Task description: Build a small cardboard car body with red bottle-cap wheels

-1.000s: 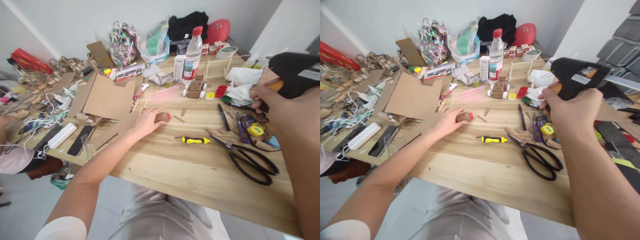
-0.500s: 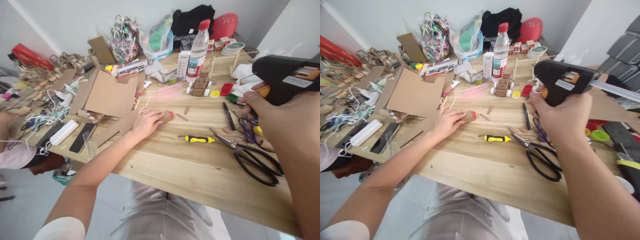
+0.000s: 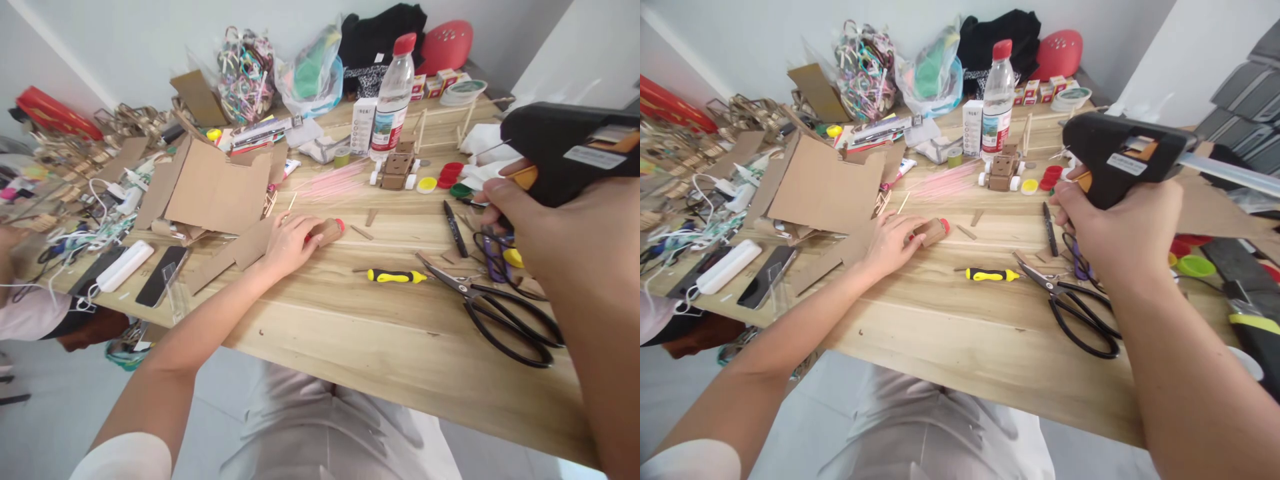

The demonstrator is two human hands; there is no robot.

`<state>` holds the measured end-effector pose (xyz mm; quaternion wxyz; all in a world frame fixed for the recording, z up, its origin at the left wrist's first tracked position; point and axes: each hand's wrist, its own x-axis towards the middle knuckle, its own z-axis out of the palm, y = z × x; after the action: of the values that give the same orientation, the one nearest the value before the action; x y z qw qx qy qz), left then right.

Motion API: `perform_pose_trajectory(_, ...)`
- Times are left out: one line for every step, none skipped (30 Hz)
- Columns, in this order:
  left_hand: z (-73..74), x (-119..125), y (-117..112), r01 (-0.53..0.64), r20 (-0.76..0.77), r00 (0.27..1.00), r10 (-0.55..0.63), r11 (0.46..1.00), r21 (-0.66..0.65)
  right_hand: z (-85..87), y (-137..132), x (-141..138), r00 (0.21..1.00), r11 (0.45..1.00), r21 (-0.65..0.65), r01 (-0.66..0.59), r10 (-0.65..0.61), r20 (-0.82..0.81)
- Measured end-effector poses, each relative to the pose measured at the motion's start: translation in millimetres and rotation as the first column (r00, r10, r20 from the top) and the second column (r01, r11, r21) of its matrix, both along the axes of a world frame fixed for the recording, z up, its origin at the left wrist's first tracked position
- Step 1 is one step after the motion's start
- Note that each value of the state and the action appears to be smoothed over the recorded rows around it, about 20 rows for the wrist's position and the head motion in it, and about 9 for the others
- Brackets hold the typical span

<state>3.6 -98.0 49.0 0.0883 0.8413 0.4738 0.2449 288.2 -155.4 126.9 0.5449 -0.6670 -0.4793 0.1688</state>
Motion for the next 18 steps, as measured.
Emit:
perform_pose_trajectory(0.8, 0.8, 0.1, 0.002, 0.011, 1.000, -0.002, 1.000, -0.009, -2.8, 1.3, 1.8, 1.000, 1.000, 0.010, -0.009, 0.009, -0.011)
perform_pose_trajectory(1.8, 1.3, 0.5, 0.004, 0.027, 1.000, -0.003, 1.000, -0.022, -6.4, 3.1, 4.0, 1.000, 1.000, 0.028, -0.014, 0.014, -0.017)
perform_pose_trajectory(2.8, 1.5, 1.2, 0.003, 0.052, 0.999, -0.001, 0.999, -0.039, -10.5, 5.2, 6.6, 1.000, 0.999, 0.048, -0.016, 0.017, -0.017)
perform_pose_trajectory(3.6, 1.1, 2.5, 0.001, 0.088, 0.996, 0.005, 0.998, -0.064, -14.9, 7.3, 9.4, 1.000, 0.997, 0.069, -0.018, 0.018, -0.012)
perform_pose_trajectory(4.1, 0.3, 4.3, -0.002, 0.134, 0.991, 0.015, 0.995, -0.100, -18.9, 9.3, 12.1, 1.000, 0.996, 0.084, -0.020, 0.021, -0.003)
perform_pose_trajectory(4.3, -1.1, 6.7, -0.003, 0.187, 0.982, 0.031, 0.989, -0.149, -22.1, 10.7, 14.5, 1.000, 0.996, 0.090, -0.025, 0.024, 0.010)
perform_pose_trajectory(4.0, -2.9, 9.4, -0.004, 0.241, 0.969, 0.054, 0.978, -0.206, -24.1, 11.6, 16.1, 0.999, 0.996, 0.085, -0.031, 0.029, 0.024)
perform_pose_trajectory(3.4, -4.9, 12.4, -0.001, 0.289, 0.954, 0.082, 0.963, -0.268, -24.8, 11.7, 16.9, 0.999, 0.997, 0.077, -0.032, 0.029, 0.038)
perform_pose_trajectory(2.6, -7.0, 15.2, 0.006, 0.326, 0.939, 0.108, 0.944, -0.330, -24.1, 11.1, 16.7, 0.999, 0.998, 0.062, -0.031, 0.028, 0.046)
perform_pose_trajectory(1.6, -9.0, 17.6, 0.018, 0.354, 0.926, 0.130, 0.922, -0.386, -22.3, 9.9, 15.4, 0.998, 0.998, 0.032, -0.045, 0.044, 0.041)
perform_pose_trajectory(0.7, -10.7, 19.2, 0.034, 0.374, 0.916, 0.144, 0.902, -0.431, -19.8, 8.3, 13.2, 0.996, 0.996, -0.014, -0.084, 0.085, 0.023)
perform_pose_trajectory(0.1, -12.0, 19.8, 0.053, 0.389, 0.909, 0.150, 0.884, -0.465, -16.9, 6.5, 10.1, 0.989, 0.987, -0.065, -0.148, 0.148, -0.012)
perform_pose_trajectory(-0.2, -12.8, 19.3, 0.070, 0.399, 0.904, 0.152, 0.869, -0.489, -14.1, 4.7, 6.4, 0.972, 0.966, -0.115, -0.233, 0.228, -0.054)
perform_pose_trajectory(0.1, -13.2, 17.7, 0.084, 0.405, 0.902, 0.151, 0.858, -0.507, -11.6, 3.1, 2.4, 0.944, 0.933, -0.154, -0.327, 0.314, -0.099)
perform_pose_trajectory(1.0, -13.3, 15.3, 0.095, 0.405, 0.902, 0.148, 0.848, -0.522, -9.8, 1.7, -1.8, 0.909, 0.894, -0.176, -0.413, 0.393, -0.137)
perform_pose_trajectory(2.4, -13.4, 12.3, 0.104, 0.398, 0.906, 0.143, 0.836, -0.539, -8.5, 0.7, -5.8, 0.876, 0.857, -0.188, -0.479, 0.453, -0.166)
perform_pose_trajectory(4.3, -13.7, 9.2, 0.114, 0.384, 0.914, 0.133, 0.822, -0.557, -7.8, -0.1, -9.5, 0.854, 0.835, -0.189, -0.516, 0.486, -0.185)
perform_pose_trajectory(6.8, -14.3, 6.5, 0.120, 0.361, 0.925, 0.118, 0.811, -0.573, -7.5, -0.8, -12.6, 0.839, 0.820, -0.193, -0.539, 0.504, -0.203)
